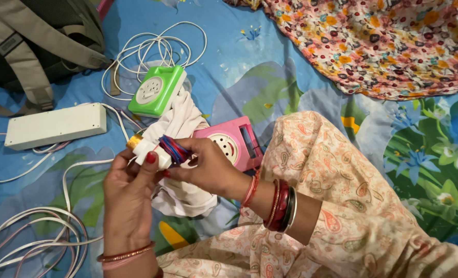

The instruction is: The person untangles and coils red and blue electrical cords around a white plug adapter. They then place the coiled cord and plug on the bed next to other power strips and adapters.

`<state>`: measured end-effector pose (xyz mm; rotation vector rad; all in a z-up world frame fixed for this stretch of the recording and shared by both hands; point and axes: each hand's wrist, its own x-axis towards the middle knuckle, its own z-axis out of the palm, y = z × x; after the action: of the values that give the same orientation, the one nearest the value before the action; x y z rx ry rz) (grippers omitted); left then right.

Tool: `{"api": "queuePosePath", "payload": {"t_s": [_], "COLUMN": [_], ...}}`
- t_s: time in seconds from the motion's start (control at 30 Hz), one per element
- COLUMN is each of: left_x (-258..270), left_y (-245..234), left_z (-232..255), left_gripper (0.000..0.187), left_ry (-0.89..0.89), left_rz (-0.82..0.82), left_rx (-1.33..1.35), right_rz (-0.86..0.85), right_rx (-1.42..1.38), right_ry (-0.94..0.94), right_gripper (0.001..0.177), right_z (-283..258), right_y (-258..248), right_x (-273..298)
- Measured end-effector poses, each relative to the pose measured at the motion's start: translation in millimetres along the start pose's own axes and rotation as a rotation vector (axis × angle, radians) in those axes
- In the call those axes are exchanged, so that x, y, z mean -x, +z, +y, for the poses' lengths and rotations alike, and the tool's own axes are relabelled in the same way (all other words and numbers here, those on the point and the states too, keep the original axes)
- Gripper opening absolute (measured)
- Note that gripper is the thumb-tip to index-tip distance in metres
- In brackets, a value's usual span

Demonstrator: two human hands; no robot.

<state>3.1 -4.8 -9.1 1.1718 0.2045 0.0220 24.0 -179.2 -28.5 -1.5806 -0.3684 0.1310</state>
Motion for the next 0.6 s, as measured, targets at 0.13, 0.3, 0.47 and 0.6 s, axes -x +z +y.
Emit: {"api": "queuePosePath", "payload": {"t_s": [0.13,0.3,0.47,0.6], "left_x": [-1.0,-2.3,0.2,2.9], "left_y": [-4.4,-2.8,2.8,0.2], "left_z": [-1.5,3.4,9.4,16.6], "left_gripper": [0.035,0.034,0.046,0.063], "left_ry": [-0.009,-0.034,-0.077,0.185], "left_rz": [0.062,0.124,0.168,0.012], "left_rx": [-0.152,-0.225,-0.2,-0.237], "right_rz": [-0.036,-0.099,-0.108,-0.181], "right_rx": [-0.209,-0.356,-0.399,-0.329], "right_ry": [0.084,0.173,0.244,0.242], "right_gripper": [0.027,0.024,0.025,0.021], "right_z": [15.9,21.2,22.2,24.1], "right_y": [0.5,-2.7,-4.8,-7.8], "right_x": [-3.1,-8.2,-7.5,-11.2]}}
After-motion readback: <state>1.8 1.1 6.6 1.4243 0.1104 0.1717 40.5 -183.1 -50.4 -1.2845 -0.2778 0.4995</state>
